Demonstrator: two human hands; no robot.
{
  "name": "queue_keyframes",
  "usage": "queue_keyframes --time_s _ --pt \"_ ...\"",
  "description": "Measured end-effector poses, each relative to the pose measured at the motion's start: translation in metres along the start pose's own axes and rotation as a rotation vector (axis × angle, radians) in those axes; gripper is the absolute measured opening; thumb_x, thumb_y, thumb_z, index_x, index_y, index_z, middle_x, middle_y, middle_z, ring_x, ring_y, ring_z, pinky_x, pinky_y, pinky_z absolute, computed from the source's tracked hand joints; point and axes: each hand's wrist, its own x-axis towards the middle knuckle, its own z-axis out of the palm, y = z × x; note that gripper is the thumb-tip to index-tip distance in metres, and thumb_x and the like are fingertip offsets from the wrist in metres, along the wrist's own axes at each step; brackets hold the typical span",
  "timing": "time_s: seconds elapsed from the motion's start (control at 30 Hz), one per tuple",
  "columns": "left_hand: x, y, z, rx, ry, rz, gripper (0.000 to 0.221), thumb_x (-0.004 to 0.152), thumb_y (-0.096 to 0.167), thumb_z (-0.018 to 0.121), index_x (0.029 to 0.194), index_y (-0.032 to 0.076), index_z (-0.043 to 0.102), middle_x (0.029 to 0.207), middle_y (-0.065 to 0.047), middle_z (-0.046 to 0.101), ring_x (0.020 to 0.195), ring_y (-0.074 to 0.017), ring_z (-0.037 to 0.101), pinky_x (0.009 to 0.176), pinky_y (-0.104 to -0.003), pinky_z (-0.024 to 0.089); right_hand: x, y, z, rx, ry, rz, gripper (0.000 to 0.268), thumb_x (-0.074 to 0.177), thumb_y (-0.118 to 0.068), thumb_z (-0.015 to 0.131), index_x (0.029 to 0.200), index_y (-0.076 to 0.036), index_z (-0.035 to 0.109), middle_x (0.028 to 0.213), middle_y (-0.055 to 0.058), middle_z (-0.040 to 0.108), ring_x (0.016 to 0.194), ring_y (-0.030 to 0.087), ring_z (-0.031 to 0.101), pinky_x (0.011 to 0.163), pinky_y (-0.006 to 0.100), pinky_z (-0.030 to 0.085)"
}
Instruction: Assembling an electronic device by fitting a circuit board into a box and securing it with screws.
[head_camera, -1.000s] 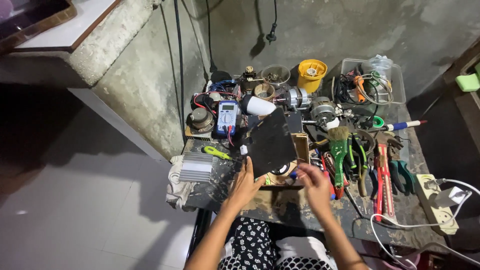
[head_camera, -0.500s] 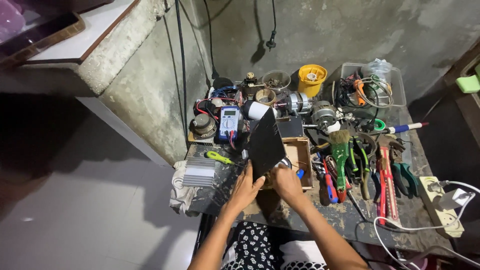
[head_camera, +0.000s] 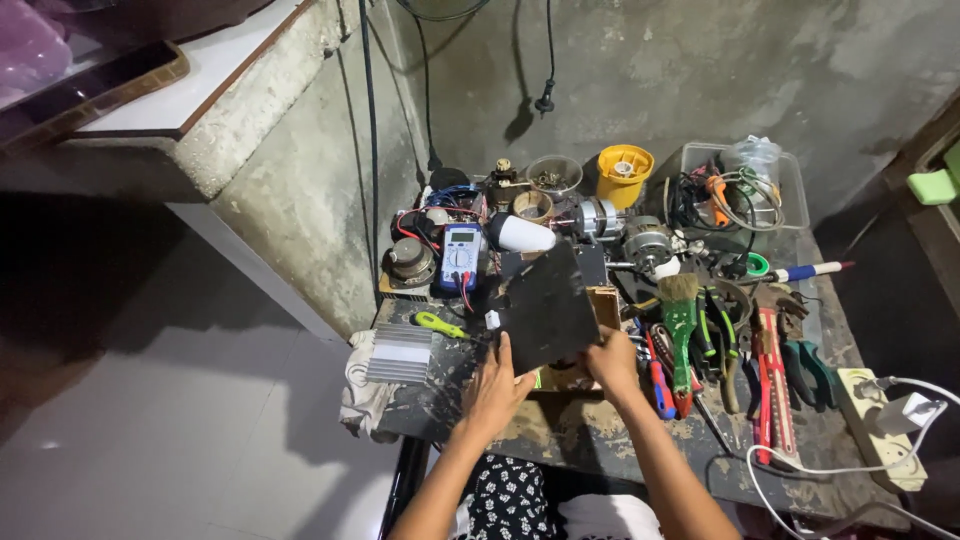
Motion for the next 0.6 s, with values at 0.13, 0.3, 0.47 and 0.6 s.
queue_keyframes --time_s 0.13,0.3,0.47,0.6 --pt "-0.005 0.0 0.008 0.046 0.057 0.038 0.085 0.095 0.038 0.056 0.161 -0.002 0.021 0.152 -0.038 0.038 0.129 -0.0522 0.054 0.096 -0.06 0.053 -0.004 0.002 -0.028 0.597 0.152 -0.192 0.027 0.1 -0.01 0.054 0.108 0.0 0.078 0.112 0.025 0.074 0.107 0.029 0.067 0.096 0.046 0.05" --pt "0.016 -0.035 0.061 0.297 0.178 0.087 0.09 0.098 0.047 0.066 0.161 0.003 0.018 0.156 -0.04 0.025 0.13 -0.0524 0.045 0.104 -0.056 0.045 -0.016 0.015 -0.055 0.452 0.053 -0.172 0.04 0.091 -0.019 0.07 0.127 -0.003 0.072 0.119 0.014 0.076 0.11 0.021 0.072 0.098 0.032 0.056" --pt "0.011 -0.04 0.076 0.225 0.214 0.088 0.094 0.094 0.042 0.075 0.16 0.004 0.021 0.161 -0.035 0.019 0.137 -0.0522 0.038 0.108 -0.056 0.041 -0.014 0.059 -0.045 0.127 0.139 -0.151 0.036 0.089 -0.013 0.075 0.125 -0.014 0.076 0.114 0.007 0.077 0.099 0.02 0.073 0.09 0.033 0.057" --pt "0.01 -0.044 0.082 0.198 0.263 0.086 0.096 0.088 0.04 0.083 0.158 0.003 0.029 0.164 -0.029 0.02 0.144 -0.0499 0.033 0.111 -0.059 0.038 -0.013 0.083 -0.038 0.052 0.191 -0.112 0.033 0.089 -0.009 0.076 0.12 -0.018 0.079 0.102 0.002 0.076 0.084 0.015 0.069 0.079 0.026 0.056"
